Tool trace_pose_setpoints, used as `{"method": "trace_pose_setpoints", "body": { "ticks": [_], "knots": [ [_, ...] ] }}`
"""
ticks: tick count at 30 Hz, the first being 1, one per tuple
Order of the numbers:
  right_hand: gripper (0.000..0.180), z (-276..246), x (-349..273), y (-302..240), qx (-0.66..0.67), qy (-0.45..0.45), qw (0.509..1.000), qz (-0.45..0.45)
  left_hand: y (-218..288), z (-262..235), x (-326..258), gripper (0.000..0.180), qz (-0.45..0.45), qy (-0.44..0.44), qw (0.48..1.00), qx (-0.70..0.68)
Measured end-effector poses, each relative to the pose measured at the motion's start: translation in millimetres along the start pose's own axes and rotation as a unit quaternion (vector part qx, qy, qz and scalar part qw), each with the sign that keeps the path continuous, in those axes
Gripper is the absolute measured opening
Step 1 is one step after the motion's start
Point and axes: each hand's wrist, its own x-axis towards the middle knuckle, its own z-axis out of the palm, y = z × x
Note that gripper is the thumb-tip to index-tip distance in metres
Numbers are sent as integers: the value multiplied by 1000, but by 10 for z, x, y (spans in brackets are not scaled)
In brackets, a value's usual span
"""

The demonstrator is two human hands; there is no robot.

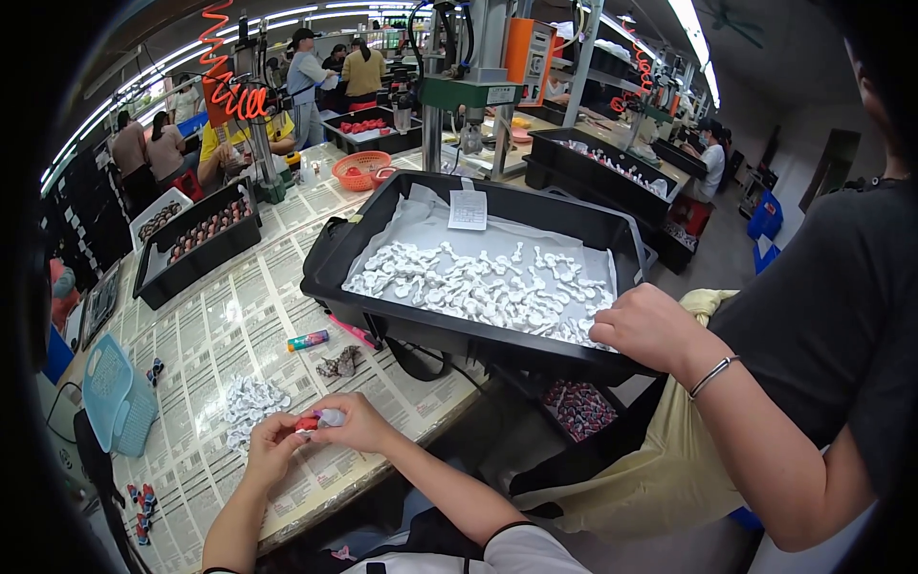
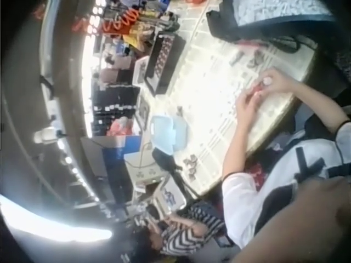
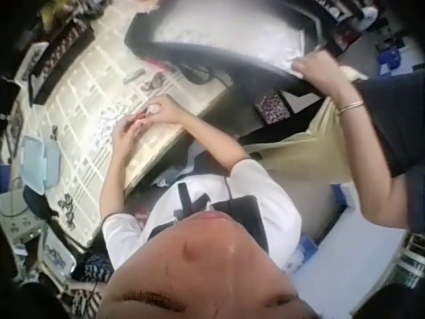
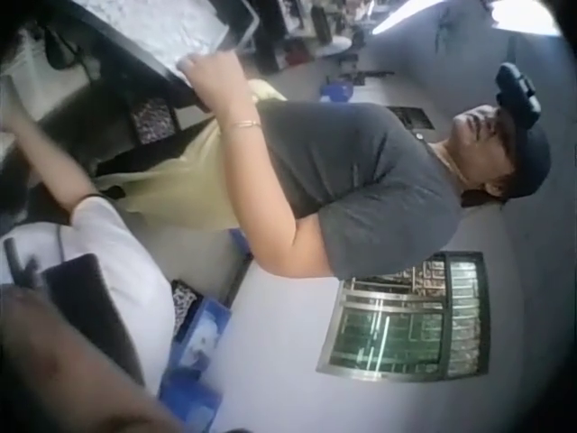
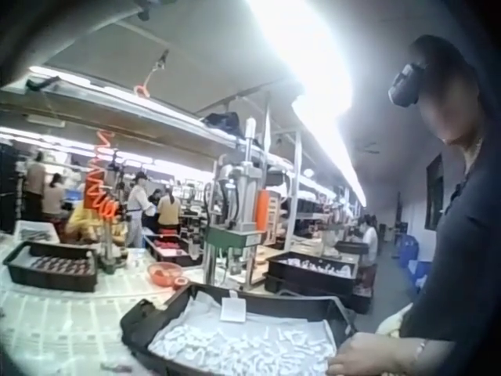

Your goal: The person assembles toy figurines by applying glue to the figurine bodies with a glue bottle, attaching white plastic pieces onto them by hand, and placing the assembled figurines on the table.

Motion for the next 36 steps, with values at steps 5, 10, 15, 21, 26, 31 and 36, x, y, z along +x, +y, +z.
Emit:
{"method": "trace_pose_setpoints", "body": {
  "ticks": [5, 10, 15, 21, 26, 31, 36],
  "knots": [
    [29, -12, -9, -7, -8, 0, 1000, 12, 22, 11, -2, 23, -6, -6, 1000, 1],
    [29, -25, -3, -34, -14, -9, 1000, 16, 5, 3, 11, 23, 0, -2, 1000, 20],
    [29, -26, 3, -19, -6, -11, 1000, 26, 4, -5, 11, 24, 5, 1, 1000, 15],
    [29, -8, -1, -20, -18, -13, 999, 33, -1, -13, -4, 24, 2, 3, 1000, 21],
    [29, 12, -13, 22, -7, -4, 1000, 29, -15, -25, -32, 24, -1, -1, 1000, 11],
    [28, -21, -20, 59, 3, 15, 1000, 19, -17, 40, 18, 22, -21, -8, 1000, 5],
    [28, -15, 55, 81, -32, -2, 999, 16, 51, 25, 49, 21, -17, 11, 1000, -6]
  ]
}}
